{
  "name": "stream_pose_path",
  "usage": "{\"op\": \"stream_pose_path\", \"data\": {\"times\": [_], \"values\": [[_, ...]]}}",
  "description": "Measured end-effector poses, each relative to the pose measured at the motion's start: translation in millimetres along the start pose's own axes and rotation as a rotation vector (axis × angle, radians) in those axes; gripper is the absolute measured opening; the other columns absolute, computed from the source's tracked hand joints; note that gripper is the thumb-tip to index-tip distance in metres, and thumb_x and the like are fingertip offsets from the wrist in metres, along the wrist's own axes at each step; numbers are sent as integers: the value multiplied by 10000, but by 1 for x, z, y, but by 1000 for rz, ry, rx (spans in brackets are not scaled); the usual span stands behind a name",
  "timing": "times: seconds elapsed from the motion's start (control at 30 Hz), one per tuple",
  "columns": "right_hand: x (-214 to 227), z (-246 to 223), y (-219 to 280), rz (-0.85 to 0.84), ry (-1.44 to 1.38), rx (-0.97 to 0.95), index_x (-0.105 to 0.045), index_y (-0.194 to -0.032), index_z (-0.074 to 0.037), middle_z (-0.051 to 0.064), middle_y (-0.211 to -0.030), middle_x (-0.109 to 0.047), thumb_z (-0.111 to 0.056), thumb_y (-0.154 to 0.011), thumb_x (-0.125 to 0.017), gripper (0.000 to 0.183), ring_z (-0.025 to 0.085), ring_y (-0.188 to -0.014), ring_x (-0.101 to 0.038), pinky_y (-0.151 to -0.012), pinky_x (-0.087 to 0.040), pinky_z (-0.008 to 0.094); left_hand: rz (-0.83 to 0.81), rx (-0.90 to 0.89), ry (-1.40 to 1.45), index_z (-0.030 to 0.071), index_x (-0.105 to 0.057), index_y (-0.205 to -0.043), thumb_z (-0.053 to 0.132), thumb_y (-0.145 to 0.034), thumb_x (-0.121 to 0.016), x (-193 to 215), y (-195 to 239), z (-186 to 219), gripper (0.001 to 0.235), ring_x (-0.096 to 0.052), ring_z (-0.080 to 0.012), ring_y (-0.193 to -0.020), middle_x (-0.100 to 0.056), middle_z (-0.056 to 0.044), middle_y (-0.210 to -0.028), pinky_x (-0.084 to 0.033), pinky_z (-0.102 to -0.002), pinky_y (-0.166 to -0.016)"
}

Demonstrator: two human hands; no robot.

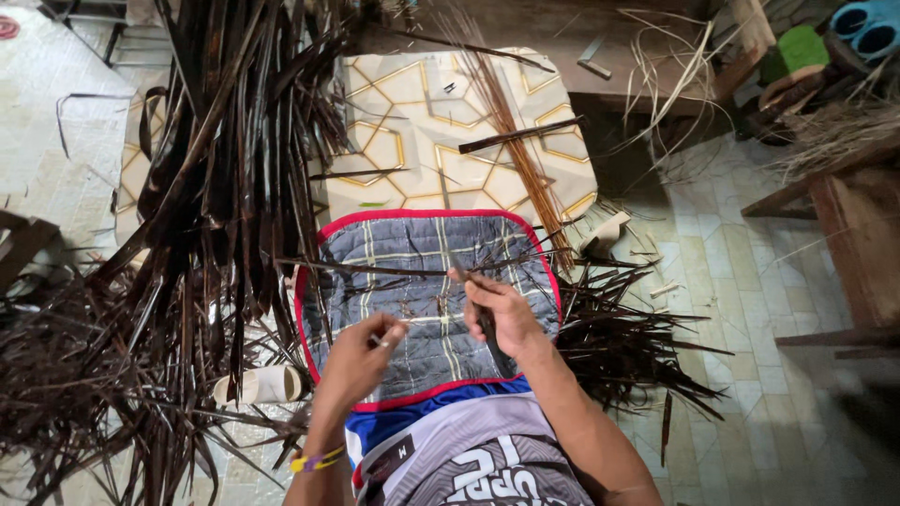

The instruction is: The person sits on the floor and repeatedly strips fibers from dried palm fronds using a knife. They hold each frond against a cushioned lap pad, pull the fibers off with one hand, and use the knife to scrape or cut the remaining material. The stripped fibers and frond pieces accumulate on the floor.

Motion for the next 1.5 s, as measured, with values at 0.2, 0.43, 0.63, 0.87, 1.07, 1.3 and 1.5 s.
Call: {"op": "stream_pose_path", "data": {"times": [0.2,0.43,0.63,0.87,1.07,1.3,1.5], "values": [[-32,9,10,-77,116,-11,-860,-1389,-140,197,-580,-640,-163,-1120,-769,285,292,-434,-646,-342,-520,344,76,-60,-28,133,-872,-1151,268,-1119,-731,-35,-28,10,198,-838,-483,-933,-872,-187,-957,-616,-569,-902],[-33,-16,17,-82,218,27,-813,-771,-18,197,-436,-553,-323,-1119,-684,480,283,-300,-541,-297,-368,343,-15,-115,189,85,-857,-995,237,-1098,-762,-50,-50,-36,207,-676,-274,-738,-733,-117,-753,-567,-446,-771],[24,-7,-10,-165,-120,45,-780,-1454,-214,92,-641,-659,-298,-1174,-662,316,220,-533,-669,-426,-546,311,62,-156,193,59,-863,-1059,161,-1092,-821,-17,-22,-19,115,-598,-214,-704,-680,-87,-741,-549,-371,-706],[-19,3,7,-348,-88,-22,-715,-1629,-212,71,-682,-671,-285,-1202,-614,445,186,-553,-641,-429,-553,286,121,-130,34,162,-874,-1029,210,-1084,-826,-12,-13,4,88,-636,-222,-656,-723,-60,-732,-559,-382,-693],[-39,4,21,-370,-183,-69,-792,-1532,-186,145,-653,-667,-129,-1168,-637,399,238,-521,-656,-403,-577,302,141,-172,-46,241,-876,-1068,271,-1086,-828,-23,-15,3,60,-687,-252,-643,-774,-26,-760,-559,-387,-689],[12,0,-4,-376,-211,-41,-738,-1592,-180,139,-677,-643,-222,-1181,-624,429,248,-555,-660,-430,-617,336,172,-173,-58,221,-881,-1069,202,-1072,-833,-10,2,6,52,-698,-309,-646,-801,-75,-801,-567,-421,-687],[47,-10,-15,-312,-254,-24,-719,-1609,-178,84,-703,-696,-290,-1190,-637,442,221,-602,-707,-464,-634,301,186,-133,-13,184,-889,-1088,166,-1070,-842,7,9,-11,54,-630,-250,-667,-773,-87,-786,-557,-414,-701]]}}
Point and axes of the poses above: each hand's wrist, its own y-axis away from the middle knuckle, its own x-axis out of the back of the hand, z = x × y, the point moved 6 cm from there along -y, towards the middle knuckle
